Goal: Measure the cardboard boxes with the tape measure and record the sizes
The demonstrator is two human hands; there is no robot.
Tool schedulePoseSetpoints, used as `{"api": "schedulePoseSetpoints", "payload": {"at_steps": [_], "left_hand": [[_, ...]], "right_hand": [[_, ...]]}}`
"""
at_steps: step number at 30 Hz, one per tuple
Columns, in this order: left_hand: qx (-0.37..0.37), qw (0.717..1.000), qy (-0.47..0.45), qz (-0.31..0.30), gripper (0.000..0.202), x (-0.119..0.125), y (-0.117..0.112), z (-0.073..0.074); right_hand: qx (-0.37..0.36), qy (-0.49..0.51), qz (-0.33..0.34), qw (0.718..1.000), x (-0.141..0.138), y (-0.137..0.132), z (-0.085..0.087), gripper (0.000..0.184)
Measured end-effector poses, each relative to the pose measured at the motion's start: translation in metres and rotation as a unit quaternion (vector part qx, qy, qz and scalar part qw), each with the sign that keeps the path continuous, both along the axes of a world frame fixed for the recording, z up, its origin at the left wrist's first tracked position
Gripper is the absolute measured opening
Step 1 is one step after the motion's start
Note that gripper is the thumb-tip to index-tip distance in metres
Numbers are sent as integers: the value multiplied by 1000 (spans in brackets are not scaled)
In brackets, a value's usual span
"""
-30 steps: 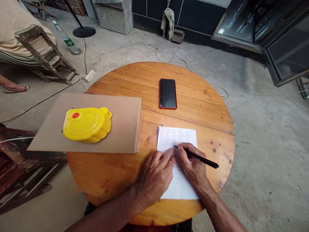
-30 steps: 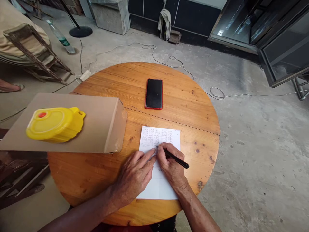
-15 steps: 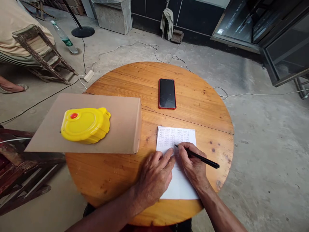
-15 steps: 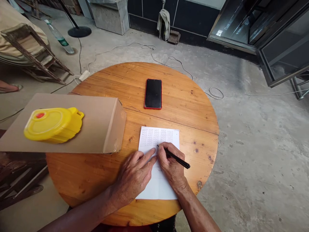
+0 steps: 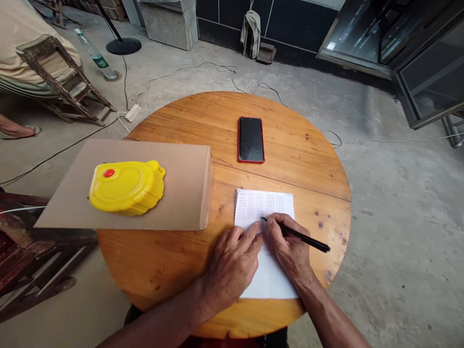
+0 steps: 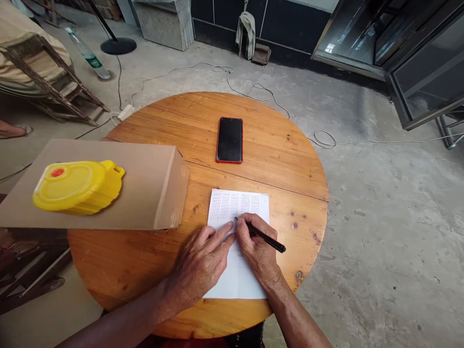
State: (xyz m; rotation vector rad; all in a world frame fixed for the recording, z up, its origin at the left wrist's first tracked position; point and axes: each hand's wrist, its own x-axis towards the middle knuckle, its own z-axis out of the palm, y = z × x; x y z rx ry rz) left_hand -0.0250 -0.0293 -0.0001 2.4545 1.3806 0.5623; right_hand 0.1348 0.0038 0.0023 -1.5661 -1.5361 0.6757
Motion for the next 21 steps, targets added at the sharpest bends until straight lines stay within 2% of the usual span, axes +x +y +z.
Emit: {"api": "schedulePoseSetpoints", "payload": {"at_steps": [8, 14, 21], "left_hand": [[3, 1000, -2, 0, 40, 1, 0, 1], [3, 1000, 0, -1, 39, 0, -1, 0], [1, 1000, 3, 1, 38, 1, 1, 0]], "right_hand": [[3, -19, 1, 1000, 1, -1, 0, 17], [3, 28, -34, 999, 2, 0, 0, 15], [-5, 10, -23, 1000, 3, -1, -4, 15]]}}
